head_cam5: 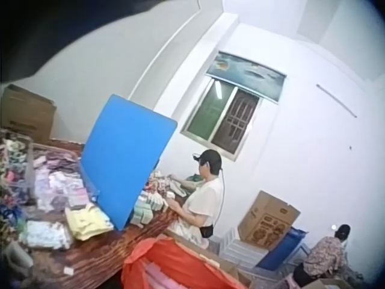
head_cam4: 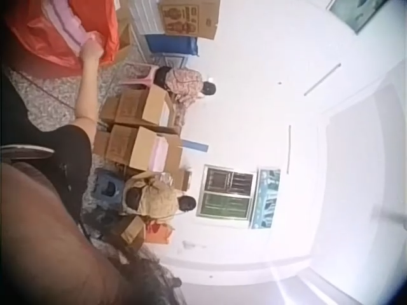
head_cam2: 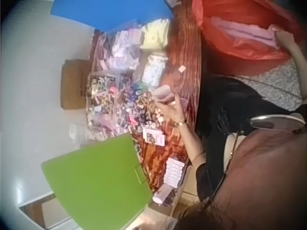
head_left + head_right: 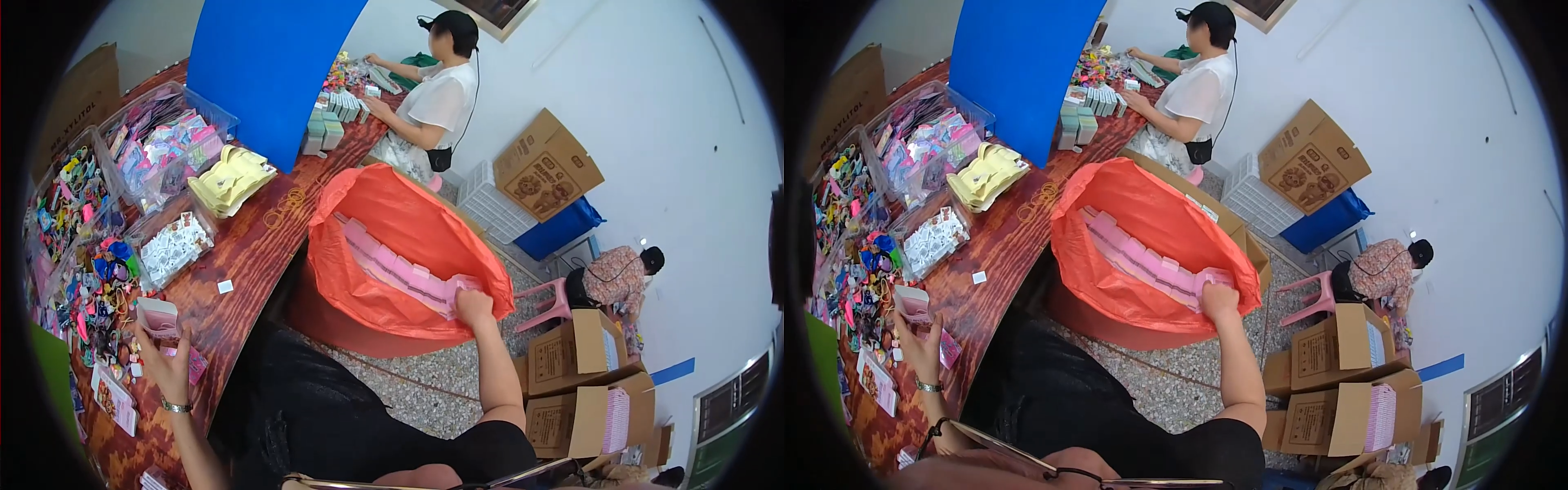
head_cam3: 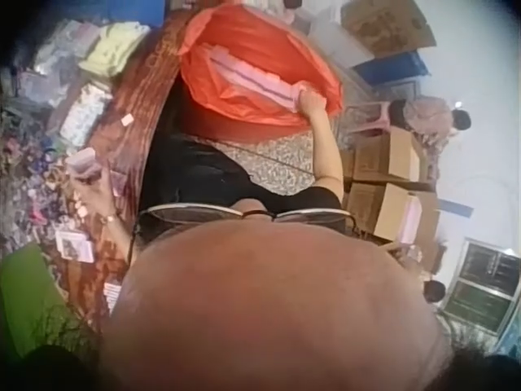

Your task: Packaging small colorful toy parts into plastic bags and placing them into containers.

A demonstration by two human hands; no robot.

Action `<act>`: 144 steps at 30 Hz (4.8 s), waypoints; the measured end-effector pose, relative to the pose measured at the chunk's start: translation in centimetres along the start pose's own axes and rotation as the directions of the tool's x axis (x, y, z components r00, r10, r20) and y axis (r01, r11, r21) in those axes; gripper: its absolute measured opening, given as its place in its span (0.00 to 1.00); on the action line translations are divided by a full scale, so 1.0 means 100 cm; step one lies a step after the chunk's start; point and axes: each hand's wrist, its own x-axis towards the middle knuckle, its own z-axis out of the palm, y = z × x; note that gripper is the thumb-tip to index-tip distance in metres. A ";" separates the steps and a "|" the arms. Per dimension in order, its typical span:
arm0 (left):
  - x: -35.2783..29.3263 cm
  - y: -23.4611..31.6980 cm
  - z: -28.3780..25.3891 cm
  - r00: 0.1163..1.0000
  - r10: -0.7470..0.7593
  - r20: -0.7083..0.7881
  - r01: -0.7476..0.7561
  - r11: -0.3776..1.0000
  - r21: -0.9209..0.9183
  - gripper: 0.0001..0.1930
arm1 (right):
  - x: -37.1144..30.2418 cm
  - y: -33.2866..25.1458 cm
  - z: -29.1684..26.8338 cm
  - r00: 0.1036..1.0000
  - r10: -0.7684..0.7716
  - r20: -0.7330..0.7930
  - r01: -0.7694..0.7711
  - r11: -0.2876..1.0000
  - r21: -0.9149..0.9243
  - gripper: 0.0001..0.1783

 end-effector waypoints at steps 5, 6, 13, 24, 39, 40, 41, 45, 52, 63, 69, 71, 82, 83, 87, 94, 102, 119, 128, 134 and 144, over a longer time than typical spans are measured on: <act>-0.002 0.003 -0.001 1.000 -0.004 -0.026 0.002 0.998 -0.058 0.44 | 0.004 -0.006 0.005 0.983 -0.022 -0.184 0.020 1.000 -0.011 0.13; -0.001 0.004 -0.002 0.999 -0.003 -0.043 0.001 0.998 -0.059 0.44 | 0.002 -0.006 0.006 0.983 -0.005 -0.184 0.005 1.000 0.004 0.13; -0.027 -0.011 -0.028 0.988 -0.078 -0.131 0.082 0.996 0.027 0.43 | -0.001 -0.071 -0.106 0.889 -0.072 -0.452 0.208 0.943 0.260 0.14; -0.051 0.013 -0.058 0.906 -0.215 -0.364 0.186 0.976 -0.113 0.38 | -0.050 -0.346 -0.214 0.054 -0.569 -0.820 0.997 -0.021 0.080 0.16; -0.108 -0.015 -0.072 0.773 -0.356 -0.525 0.338 0.932 -0.133 0.41 | -0.053 -0.639 -0.216 0.128 -0.780 -0.613 0.949 -0.083 0.305 0.16; -0.108 -0.015 -0.071 0.776 -0.352 -0.524 0.357 0.929 -0.095 0.41 | -0.055 -0.648 -0.217 0.179 -0.806 -0.565 0.956 0.006 0.294 0.18; -0.108 -0.013 -0.071 0.766 -0.367 -0.528 0.365 0.924 -0.113 0.41 | -0.061 -0.651 -0.223 0.195 -0.835 -0.514 0.952 0.036 0.303 0.23; -0.112 -0.020 -0.065 0.763 -0.369 -0.532 0.385 0.919 -0.086 0.41 | -0.059 -0.683 -0.220 0.175 -0.848 -0.501 0.959 0.033 0.280 0.24; -0.110 -0.017 -0.072 0.802 -0.272 -0.532 0.384 0.917 0.109 0.43 | -0.043 -0.680 -0.223 0.050 -0.728 -0.684 0.963 -0.146 0.226 0.14; -0.105 -0.014 -0.067 0.800 -0.319 -0.509 0.384 0.923 0.024 0.40 | -0.043 -0.577 -0.246 -0.145 -0.934 -0.326 0.579 -0.348 0.737 0.09; -0.106 -0.010 -0.067 0.803 -0.324 -0.500 0.384 0.923 0.020 0.40 | -0.036 -0.561 -0.195 -0.224 -0.970 -0.099 0.407 -0.185 0.894 0.10; -0.105 -0.009 -0.066 0.804 -0.333 -0.493 0.384 0.923 0.002 0.40 | -0.030 -0.567 -0.182 -0.163 -0.985 -0.052 0.526 -0.131 0.840 0.10; -0.115 -0.010 -0.065 0.878 -0.174 -0.446 0.266 0.952 0.152 0.41 | -0.041 -0.553 -0.192 -0.143 -0.976 -0.164 0.584 -0.217 0.783 0.16; -0.115 -0.009 -0.065 0.886 -0.180 -0.428 0.259 0.956 0.135 0.41 | -0.046 -0.552 -0.195 -0.098 -0.980 -0.173 0.660 -0.194 0.726 0.15; -0.114 -0.002 -0.068 0.896 -0.126 -0.427 0.245 0.940 0.236 0.42 | -0.052 -0.562 -0.184 -0.087 -0.940 -0.331 0.800 -0.264 0.539 0.12; -0.121 0.004 -0.080 0.902 -0.153 -0.403 0.259 0.939 0.224 0.41 | -0.055 -0.570 -0.198 -0.105 -0.872 -0.478 0.800 -0.360 0.481 0.08; -0.117 0.001 -0.072 0.900 -0.209 -0.382 0.289 0.943 0.165 0.44 | -0.033 -0.568 -0.264 0.033 -0.668 -0.744 0.786 -0.443 0.432 0.21; -0.098 -0.018 -0.047 0.899 -0.208 -0.386 0.274 0.953 0.125 0.44 | 0.147 -0.592 -0.203 0.319 -0.774 -0.547 0.948 0.247 0.202 0.12; -0.095 -0.019 -0.050 0.914 -0.163 -0.372 0.258 0.941 0.221 0.43 | 0.153 -0.591 -0.204 0.471 -0.744 -0.473 0.863 0.279 0.421 0.14; -0.094 -0.019 -0.049 0.912 -0.167 -0.375 0.255 0.946 0.200 0.43 | 0.153 -0.601 -0.196 0.417 -0.727 -0.545 0.908 0.301 0.293 0.15; -0.097 -0.021 -0.049 0.917 -0.176 -0.359 0.256 0.948 0.189 0.44 | 0.137 -0.592 -0.212 0.498 -0.695 -0.518 0.857 0.302 0.418 0.11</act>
